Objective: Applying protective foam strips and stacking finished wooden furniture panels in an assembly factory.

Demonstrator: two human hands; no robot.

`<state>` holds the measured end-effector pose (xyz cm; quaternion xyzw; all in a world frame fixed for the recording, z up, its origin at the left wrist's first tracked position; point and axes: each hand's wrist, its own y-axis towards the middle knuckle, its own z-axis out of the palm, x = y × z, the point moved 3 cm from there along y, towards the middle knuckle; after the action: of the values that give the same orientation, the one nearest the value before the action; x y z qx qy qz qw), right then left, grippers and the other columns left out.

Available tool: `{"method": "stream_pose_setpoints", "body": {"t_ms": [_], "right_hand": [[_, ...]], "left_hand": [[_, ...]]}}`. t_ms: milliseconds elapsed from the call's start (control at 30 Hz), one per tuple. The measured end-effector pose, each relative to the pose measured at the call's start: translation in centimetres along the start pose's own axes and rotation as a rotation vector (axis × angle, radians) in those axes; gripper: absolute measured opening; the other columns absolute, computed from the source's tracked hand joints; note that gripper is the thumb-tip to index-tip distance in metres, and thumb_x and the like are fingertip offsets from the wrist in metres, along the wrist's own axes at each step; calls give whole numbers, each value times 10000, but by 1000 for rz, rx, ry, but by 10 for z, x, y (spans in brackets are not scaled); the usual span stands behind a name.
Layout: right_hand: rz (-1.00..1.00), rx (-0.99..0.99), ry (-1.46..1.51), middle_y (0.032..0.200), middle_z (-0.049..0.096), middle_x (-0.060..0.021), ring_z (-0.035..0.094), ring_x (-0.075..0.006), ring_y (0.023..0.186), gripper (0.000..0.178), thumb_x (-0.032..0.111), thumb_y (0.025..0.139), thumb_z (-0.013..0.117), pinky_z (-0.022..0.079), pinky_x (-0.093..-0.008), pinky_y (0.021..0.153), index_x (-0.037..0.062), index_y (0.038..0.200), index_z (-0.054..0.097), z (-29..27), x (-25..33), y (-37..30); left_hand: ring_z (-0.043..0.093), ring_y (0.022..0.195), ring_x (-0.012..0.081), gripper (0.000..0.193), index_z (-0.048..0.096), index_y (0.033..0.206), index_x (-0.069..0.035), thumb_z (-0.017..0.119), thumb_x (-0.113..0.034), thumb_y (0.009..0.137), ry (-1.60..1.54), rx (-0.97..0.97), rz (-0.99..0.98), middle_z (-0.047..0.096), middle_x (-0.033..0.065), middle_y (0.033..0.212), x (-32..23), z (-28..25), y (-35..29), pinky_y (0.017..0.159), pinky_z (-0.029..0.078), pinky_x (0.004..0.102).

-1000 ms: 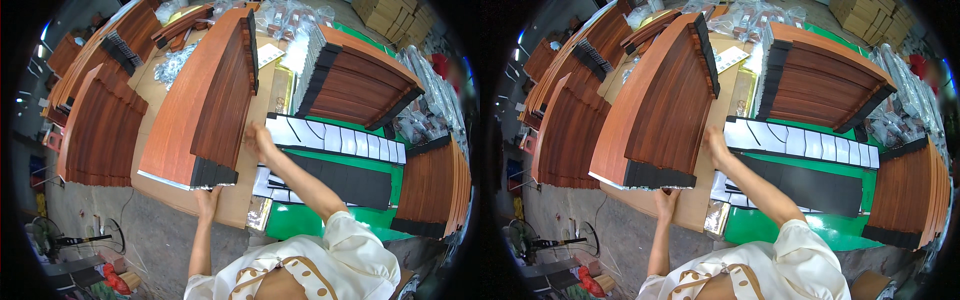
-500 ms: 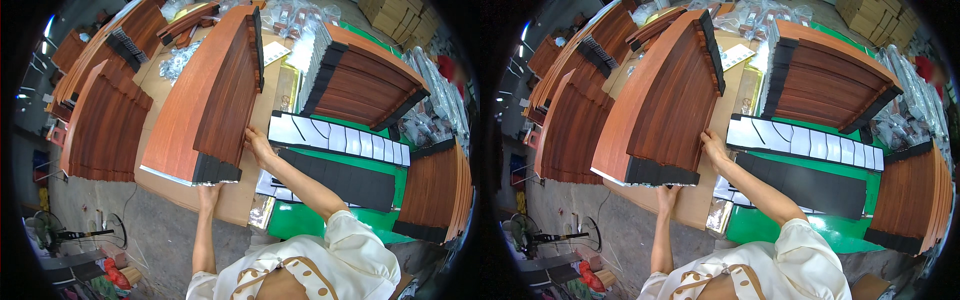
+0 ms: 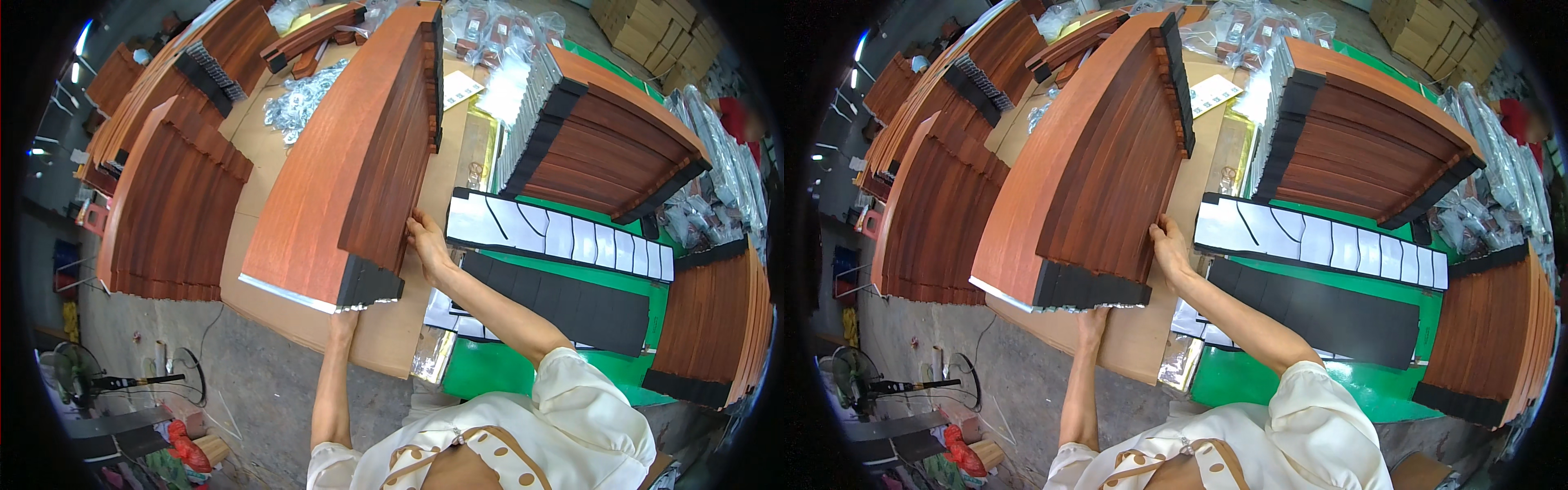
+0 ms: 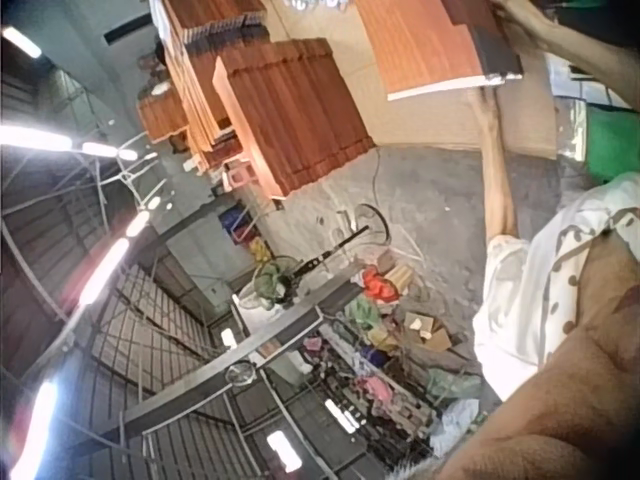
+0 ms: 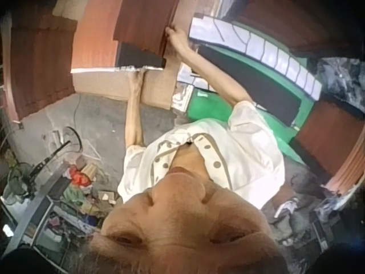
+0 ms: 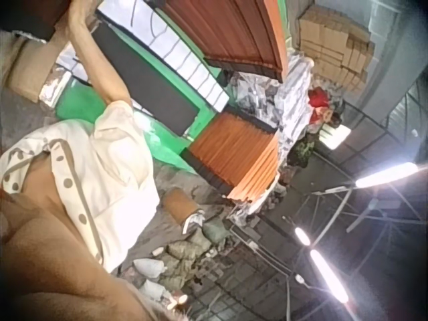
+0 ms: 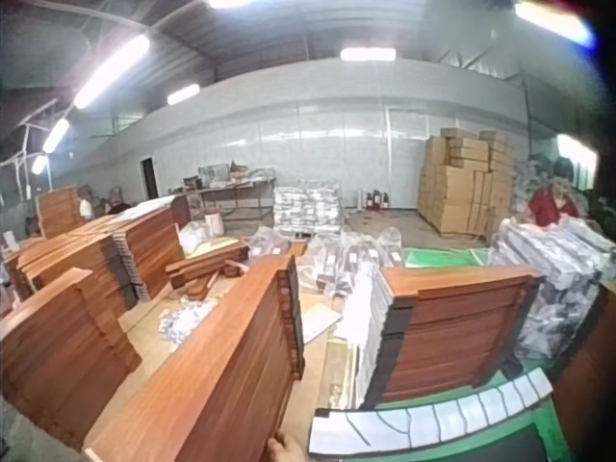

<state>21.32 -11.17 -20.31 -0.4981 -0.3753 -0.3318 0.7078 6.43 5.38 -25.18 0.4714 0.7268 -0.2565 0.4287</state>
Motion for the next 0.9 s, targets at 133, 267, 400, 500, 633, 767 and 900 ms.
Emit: {"method": "stream_pose_setpoints", "body": {"t_ms": [133,267,400,500,633,767,900], "right_hand": [[-91,-82,-11,1280,500,-103,483,-178,1143,462,198,962,392,385,-295,942,16,1384,341,-10,-11,23],[-101,2,21,940,619,-31,564,-130,760,347,196,951,416,468,-247,632,49,1260,473,-16,-17,53],[-41,-117,255,793,553,11,498,-99,678,250,242,946,439,431,-240,615,90,1103,561,-14,17,34],[-118,-94,288,1151,566,-57,535,-184,1038,376,289,971,372,441,-351,897,84,1268,479,-47,2,78],[-213,-71,368,1314,489,-72,477,-218,1190,512,367,944,470,397,-388,997,95,1367,370,-28,22,68],[-276,-60,282,1279,517,-67,501,-206,1156,470,301,939,491,409,-355,966,60,1333,408,-45,27,68],[-106,-48,217,1276,514,-86,477,-203,1180,396,268,962,424,361,-338,991,50,1292,444,-67,1,49]], "left_hand": [[619,933,316,304,626,1033,7,661,61,736,52,-65,327,652,155,1001,-9,17,27,802,487,381],[585,920,337,334,618,978,-14,746,-2,669,23,-10,324,631,157,964,-27,24,46,768,483,391],[563,917,323,422,593,993,-25,782,-105,624,-13,-10,374,613,142,951,-48,32,63,810,460,383],[556,925,332,444,599,1001,-34,780,-161,615,-26,-24,383,615,141,955,-59,49,81,825,449,393],[541,930,334,418,583,1005,-30,765,-176,658,75,-6,367,599,165,957,-47,52,88,826,442,405],[532,934,353,432,568,1043,-35,750,-186,682,120,-59,383,589,171,995,-69,52,83,834,445,416],[547,984,349,488,512,1149,-14,713,-174,734,348,-127,474,598,157,1032,-55,36,71,850,455,414]]}}
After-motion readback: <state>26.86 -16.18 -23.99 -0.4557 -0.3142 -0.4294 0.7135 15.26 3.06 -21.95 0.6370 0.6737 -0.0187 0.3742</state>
